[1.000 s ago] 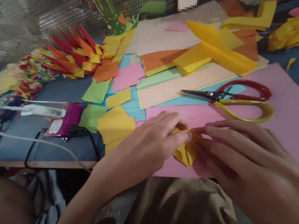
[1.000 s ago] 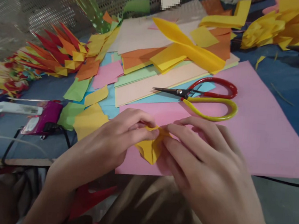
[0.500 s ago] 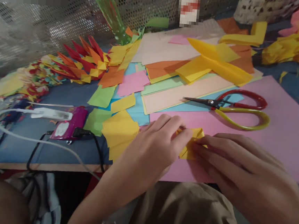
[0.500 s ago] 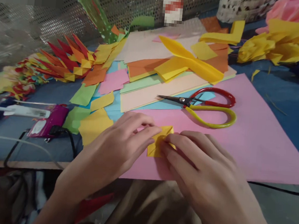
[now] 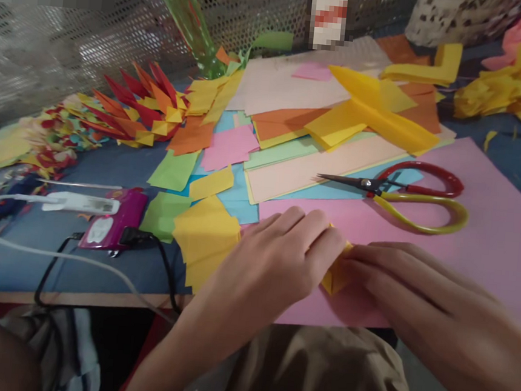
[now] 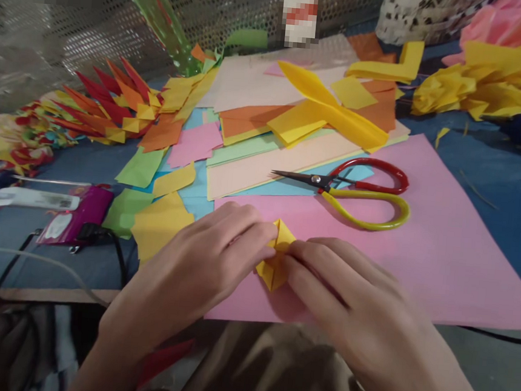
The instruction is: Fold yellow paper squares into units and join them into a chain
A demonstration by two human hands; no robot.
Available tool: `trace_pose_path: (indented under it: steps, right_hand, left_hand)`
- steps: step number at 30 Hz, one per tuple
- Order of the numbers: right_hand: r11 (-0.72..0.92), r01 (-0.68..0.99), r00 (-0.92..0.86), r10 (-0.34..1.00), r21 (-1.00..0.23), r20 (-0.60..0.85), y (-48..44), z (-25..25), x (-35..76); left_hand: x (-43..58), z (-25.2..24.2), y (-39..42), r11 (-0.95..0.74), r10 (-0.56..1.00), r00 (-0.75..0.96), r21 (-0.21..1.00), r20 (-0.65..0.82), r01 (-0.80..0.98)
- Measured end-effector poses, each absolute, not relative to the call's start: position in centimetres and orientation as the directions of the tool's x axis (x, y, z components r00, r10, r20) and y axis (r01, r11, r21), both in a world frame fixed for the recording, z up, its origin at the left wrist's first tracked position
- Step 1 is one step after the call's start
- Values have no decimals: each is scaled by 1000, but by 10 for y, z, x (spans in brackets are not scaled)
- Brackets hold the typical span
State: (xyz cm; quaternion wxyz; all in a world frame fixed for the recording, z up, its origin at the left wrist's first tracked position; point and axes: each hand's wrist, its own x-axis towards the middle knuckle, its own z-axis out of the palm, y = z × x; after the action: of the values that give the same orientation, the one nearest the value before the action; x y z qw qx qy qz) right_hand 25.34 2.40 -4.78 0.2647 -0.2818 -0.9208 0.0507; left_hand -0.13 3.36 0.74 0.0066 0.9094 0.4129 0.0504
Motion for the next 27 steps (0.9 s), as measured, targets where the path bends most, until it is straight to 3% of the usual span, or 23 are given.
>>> trace_pose_path:
  steps: [3,10,16,21,27]
  right_hand:
    - [817,508,-685,575,-273,446,20,-51,255]
    - [776,552,-592,622,-305,513,15,-55,258]
    - [677,577,-474,733,-457,488,5,-57,254]
    - [614,589,-408,788,-526,462,4,-54,251]
    - [621,608,-394,776,-494,492,6,-56,252]
  left_hand:
    - [-4,5,38,-692,721,686,54,100,720]
    - [-9,9,47,-750,646,762,155,-35,643]
    - [0,14,45,-768,640,760,72,115,636]
    - [0,15,51,-775,632,770,71,84,628]
    - [0,14,55,-769,639,762,137,108,625]
